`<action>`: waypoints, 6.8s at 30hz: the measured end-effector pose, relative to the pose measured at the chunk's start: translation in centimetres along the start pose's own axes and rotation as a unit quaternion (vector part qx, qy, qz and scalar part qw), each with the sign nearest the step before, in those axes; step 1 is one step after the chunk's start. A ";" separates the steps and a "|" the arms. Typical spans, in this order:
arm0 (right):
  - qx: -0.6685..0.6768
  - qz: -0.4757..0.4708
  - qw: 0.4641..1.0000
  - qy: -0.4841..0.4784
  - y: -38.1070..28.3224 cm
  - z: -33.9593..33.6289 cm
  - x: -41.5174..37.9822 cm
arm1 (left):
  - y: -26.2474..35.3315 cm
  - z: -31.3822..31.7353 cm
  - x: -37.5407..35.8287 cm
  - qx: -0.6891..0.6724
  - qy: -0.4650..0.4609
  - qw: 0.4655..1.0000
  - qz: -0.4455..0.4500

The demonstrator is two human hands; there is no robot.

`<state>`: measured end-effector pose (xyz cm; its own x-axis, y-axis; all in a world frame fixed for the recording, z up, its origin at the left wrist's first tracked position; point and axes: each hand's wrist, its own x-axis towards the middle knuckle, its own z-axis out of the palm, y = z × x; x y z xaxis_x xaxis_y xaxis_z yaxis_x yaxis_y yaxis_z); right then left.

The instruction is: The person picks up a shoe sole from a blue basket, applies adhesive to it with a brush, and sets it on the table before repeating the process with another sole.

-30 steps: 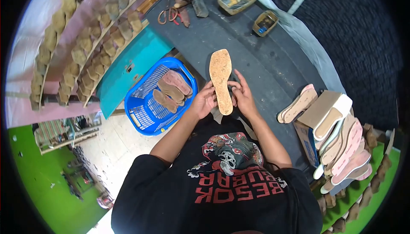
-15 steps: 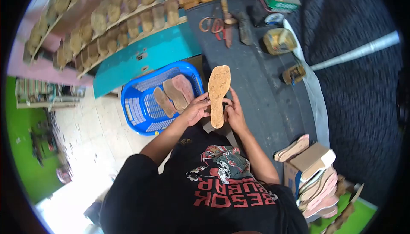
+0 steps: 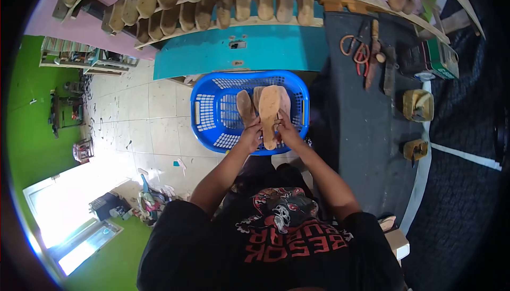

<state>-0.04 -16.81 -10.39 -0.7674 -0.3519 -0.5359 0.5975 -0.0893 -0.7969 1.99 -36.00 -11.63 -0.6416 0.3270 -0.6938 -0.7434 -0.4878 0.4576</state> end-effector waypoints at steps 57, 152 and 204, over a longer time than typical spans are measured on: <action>0.028 0.138 0.990 0.015 8.8 1.8 8.1 | 2.6 -11.1 7.7 0.016 0.083 0.996 -0.031; 0.001 -0.204 0.594 0.778 0.2 -15.6 -41.3 | -25.7 44.3 -0.2 0.315 -0.359 0.775 -0.414; -0.069 -0.249 0.590 0.765 -10.3 -26.2 -33.8 | -12.9 38.5 3.8 0.212 -0.346 0.846 -0.346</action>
<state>13.69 20.40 8.64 -0.2145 0.9484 0.2336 0.2647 0.2867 -0.9207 1.86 2.70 1.28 0.1275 0.8828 -0.4522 -0.8925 0.3009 0.3359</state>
